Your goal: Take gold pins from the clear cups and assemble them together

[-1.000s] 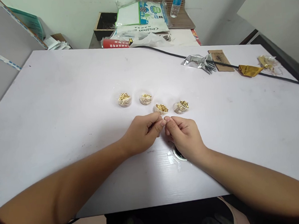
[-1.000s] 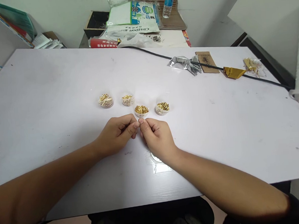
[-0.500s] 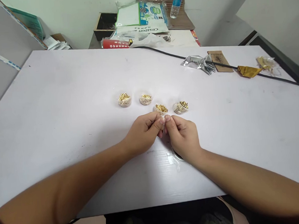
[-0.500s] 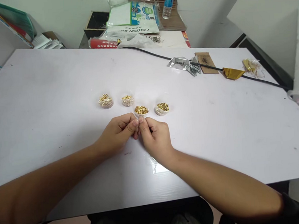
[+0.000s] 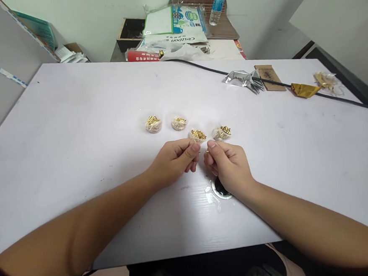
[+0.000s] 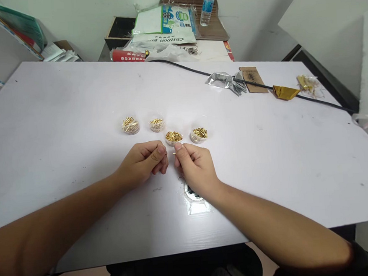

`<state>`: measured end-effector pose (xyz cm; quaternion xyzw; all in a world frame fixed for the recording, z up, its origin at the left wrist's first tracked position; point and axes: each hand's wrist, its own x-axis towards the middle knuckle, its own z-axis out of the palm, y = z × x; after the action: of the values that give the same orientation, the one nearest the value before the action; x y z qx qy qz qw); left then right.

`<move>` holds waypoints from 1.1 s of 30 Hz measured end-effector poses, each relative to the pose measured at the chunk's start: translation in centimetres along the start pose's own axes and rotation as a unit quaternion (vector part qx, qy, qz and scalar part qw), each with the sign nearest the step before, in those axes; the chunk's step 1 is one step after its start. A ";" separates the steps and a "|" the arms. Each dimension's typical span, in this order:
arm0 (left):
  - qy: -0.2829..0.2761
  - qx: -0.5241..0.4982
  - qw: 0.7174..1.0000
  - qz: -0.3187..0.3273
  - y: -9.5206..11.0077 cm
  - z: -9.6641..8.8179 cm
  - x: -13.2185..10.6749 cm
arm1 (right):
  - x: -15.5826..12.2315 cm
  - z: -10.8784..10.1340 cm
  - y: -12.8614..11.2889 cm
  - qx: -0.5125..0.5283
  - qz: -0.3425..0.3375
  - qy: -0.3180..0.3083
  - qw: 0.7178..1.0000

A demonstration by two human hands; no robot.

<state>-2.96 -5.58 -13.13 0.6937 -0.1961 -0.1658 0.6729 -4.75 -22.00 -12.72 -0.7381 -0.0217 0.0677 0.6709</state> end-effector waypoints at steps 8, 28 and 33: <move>-0.014 -0.062 0.998 0.029 -0.5 -0.1 0.4 | 0.0 0.0 -0.1 0.024 -0.009 -0.011 1.000; -0.030 -0.070 0.996 0.044 -0.3 0.1 0.1 | -0.1 0.5 0.3 0.061 -0.044 -0.060 0.995; -0.030 -0.052 0.997 0.049 -0.3 0.1 0.2 | -0.1 0.6 0.3 0.054 -0.053 -0.056 0.996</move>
<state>-2.85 -5.71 -13.45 0.6419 -0.2407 -0.1633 0.7095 -4.92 -21.46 -13.05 -0.6939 -0.0947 0.0747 0.7099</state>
